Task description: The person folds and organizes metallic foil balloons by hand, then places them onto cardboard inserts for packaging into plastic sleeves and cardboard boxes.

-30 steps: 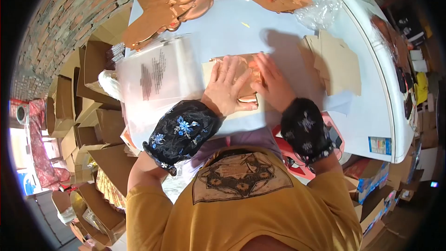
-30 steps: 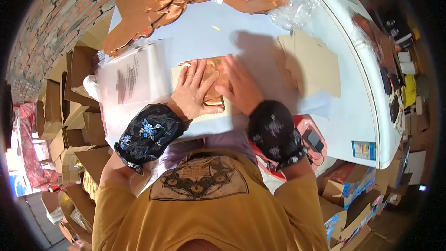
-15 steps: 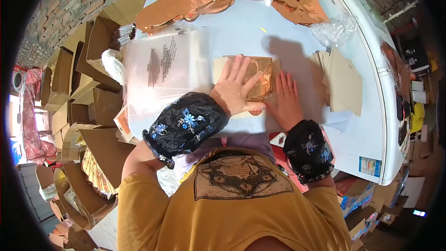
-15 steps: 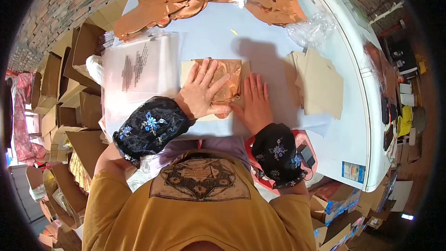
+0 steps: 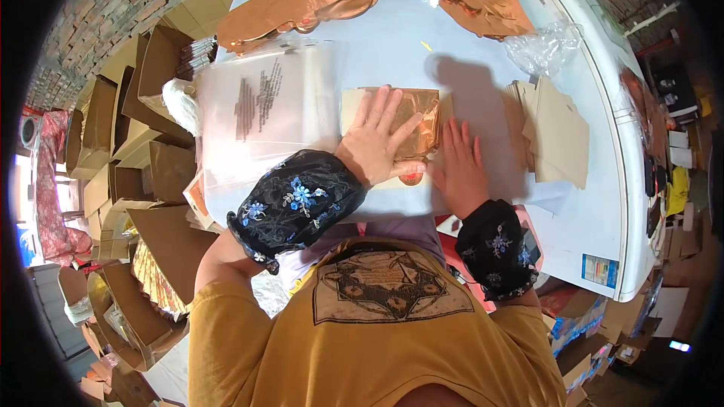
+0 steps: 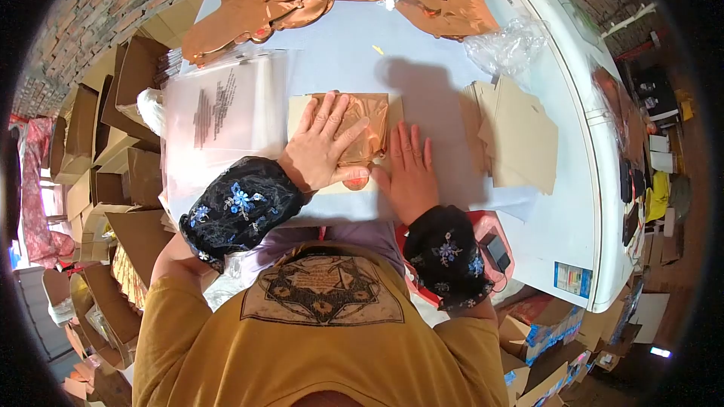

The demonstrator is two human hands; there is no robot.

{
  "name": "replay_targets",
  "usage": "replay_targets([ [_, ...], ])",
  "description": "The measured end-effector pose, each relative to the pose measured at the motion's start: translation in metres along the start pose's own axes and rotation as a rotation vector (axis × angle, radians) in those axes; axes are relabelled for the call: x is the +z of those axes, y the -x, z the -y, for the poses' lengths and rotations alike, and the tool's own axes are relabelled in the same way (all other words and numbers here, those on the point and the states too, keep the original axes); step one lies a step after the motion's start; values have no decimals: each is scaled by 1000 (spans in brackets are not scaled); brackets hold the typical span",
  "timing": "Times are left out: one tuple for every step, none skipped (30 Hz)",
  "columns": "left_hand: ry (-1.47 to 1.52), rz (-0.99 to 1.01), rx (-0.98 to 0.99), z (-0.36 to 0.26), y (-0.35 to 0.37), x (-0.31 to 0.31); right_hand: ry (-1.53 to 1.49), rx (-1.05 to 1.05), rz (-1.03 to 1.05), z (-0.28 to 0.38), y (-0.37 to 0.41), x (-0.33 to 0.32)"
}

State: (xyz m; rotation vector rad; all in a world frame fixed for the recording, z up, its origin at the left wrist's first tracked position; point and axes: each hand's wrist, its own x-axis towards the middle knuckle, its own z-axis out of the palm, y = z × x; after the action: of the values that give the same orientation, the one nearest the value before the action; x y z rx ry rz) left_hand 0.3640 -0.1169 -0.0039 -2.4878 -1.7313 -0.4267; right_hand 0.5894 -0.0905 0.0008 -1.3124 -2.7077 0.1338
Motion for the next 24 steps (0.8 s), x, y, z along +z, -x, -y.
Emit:
replay_targets([
  [11, 8, -1, 1, -1, 0, 15, 23, -18, 3, -1, 4],
  [0, 5, 1, 1, 0, 1, 31, 48, -35, 7, -1, 8],
  [-9, 1, 4, 0, 0, 1, 49, 73, -51, 10, -1, 10],
  [-20, -6, 5, -1, -1, 1, 35, 83, -54, 12, -2, 9],
  [-18, -5, 5, 0, -2, 1, 18, 92, -56, 15, -2, 8],
  [-16, -1, 6, 0, -2, 0, -1, 102, -57, 17, -2, 8],
  [-13, 4, 8, 1, -3, -1, -5, 108, -65, 18, -1, 9],
  [-7, -15, 11, 2, -4, 2, -7, 114, -73, 18, -1, 11],
  [-1, -35, 14, 3, -6, 4, -9, 120, -82, 18, -1, 12],
  [6, -56, 16, 3, -6, 6, -1, 119, -92, 18, 0, 12],
  [4, -59, 20, 4, -5, 7, 7, 116, -105, 18, -1, 12],
  [1, -63, 24, 4, -5, 5, 15, 113, -120, 20, -3, 10],
  [-2, -68, 30, 5, -5, 4, 28, 107, -120, 20, -4, 7],
  [-4, -81, 31, 5, -6, 4, 42, 103, -125, 19, -8, 0],
  [-6, -91, 34, 5, -6, 4, 54, 102, -128, 19, -12, -7],
  [-5, -98, 35, 4, -6, 4, 7, 31, -164, 20, -20, -12],
  [-4, -80, 35, 3, -5, 4, -39, -42, -196, 20, -34, -17],
  [-7, -62, 36, 4, -5, 3, -87, -115, -231, 19, -48, -18],
  [-12, -45, 36, 5, -5, 2, -112, -184, -269, 17, -60, -11],
  [13, -70, 40, 5, -5, 2, 3, -227, -233, 10, -65, -4],
  [35, -97, 42, 6, -6, 3, 118, -273, -200, 3, -72, 0],
  [62, -120, 40, 7, -5, 5, 116, -274, -190, 1, -72, 6],
  [82, -136, 18, 7, -3, 8, 114, -275, -180, -2, -72, 13],
  [102, -157, -4, 8, -4, 11, 3, -233, -203, -2, -72, 16],
])
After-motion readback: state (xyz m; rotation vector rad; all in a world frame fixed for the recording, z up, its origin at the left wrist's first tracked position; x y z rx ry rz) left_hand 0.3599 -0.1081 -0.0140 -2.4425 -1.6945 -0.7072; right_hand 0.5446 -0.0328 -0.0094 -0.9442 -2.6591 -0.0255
